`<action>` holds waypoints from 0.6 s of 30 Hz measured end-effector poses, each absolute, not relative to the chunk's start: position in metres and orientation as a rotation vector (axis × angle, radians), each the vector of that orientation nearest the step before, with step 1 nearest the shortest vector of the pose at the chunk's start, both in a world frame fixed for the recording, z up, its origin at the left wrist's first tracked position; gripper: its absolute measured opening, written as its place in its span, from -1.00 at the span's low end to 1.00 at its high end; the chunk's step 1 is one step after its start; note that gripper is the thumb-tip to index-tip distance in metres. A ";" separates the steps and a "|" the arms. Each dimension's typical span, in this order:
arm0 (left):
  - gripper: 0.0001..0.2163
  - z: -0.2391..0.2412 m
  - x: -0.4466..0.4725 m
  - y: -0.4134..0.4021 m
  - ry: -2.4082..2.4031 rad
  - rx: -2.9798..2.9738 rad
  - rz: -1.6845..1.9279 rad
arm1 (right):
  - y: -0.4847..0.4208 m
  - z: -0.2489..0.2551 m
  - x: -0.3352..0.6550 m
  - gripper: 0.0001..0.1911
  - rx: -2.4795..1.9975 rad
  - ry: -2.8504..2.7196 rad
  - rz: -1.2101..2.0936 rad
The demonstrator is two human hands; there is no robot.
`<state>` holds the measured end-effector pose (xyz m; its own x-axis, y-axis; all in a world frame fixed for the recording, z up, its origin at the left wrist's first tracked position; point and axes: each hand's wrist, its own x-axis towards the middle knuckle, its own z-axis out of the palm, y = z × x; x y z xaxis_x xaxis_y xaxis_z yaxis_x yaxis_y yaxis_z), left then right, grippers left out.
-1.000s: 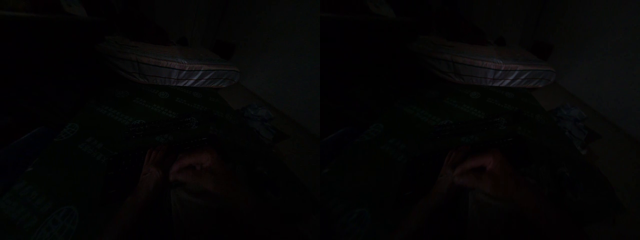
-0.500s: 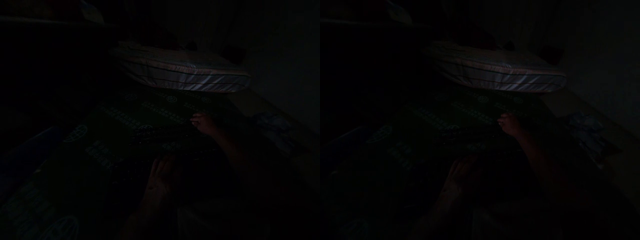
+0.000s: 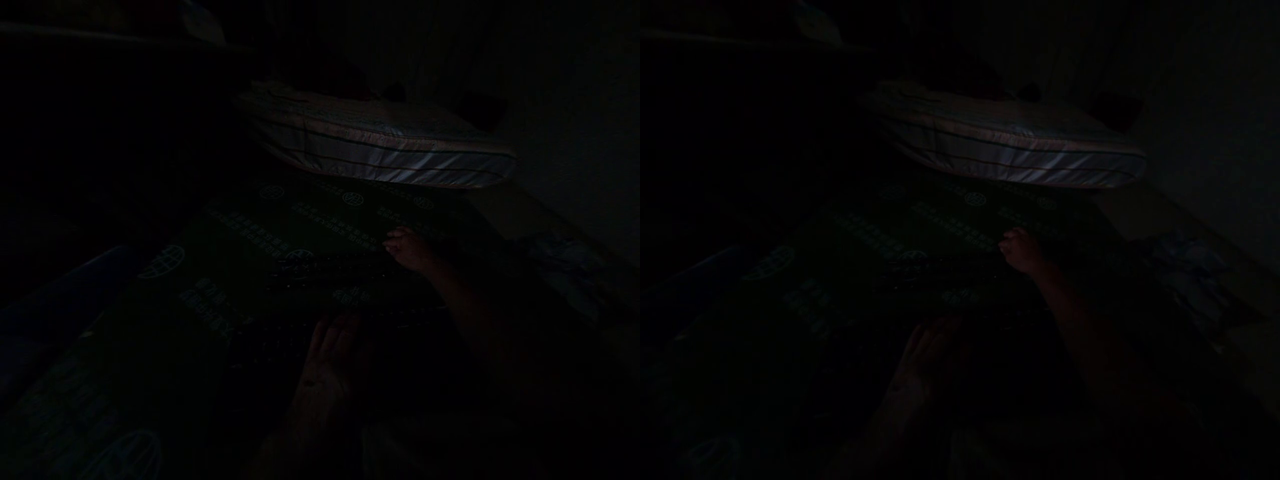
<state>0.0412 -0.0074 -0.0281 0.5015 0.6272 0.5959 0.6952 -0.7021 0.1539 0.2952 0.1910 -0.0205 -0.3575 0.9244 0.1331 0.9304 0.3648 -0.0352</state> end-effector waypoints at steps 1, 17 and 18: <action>-0.83 -0.029 0.041 -0.007 -1.162 -2.627 -0.975 | 0.192 -0.021 0.295 -0.75 -1.702 -2.482 -0.068; -0.80 -0.032 0.041 -0.008 -1.226 -2.685 -0.946 | 0.213 -0.019 0.290 -0.73 -1.699 -2.424 -0.026; -0.80 -0.033 0.041 -0.009 -1.240 -2.685 -0.936 | 0.215 -0.019 0.290 -0.73 -1.706 -2.413 -0.025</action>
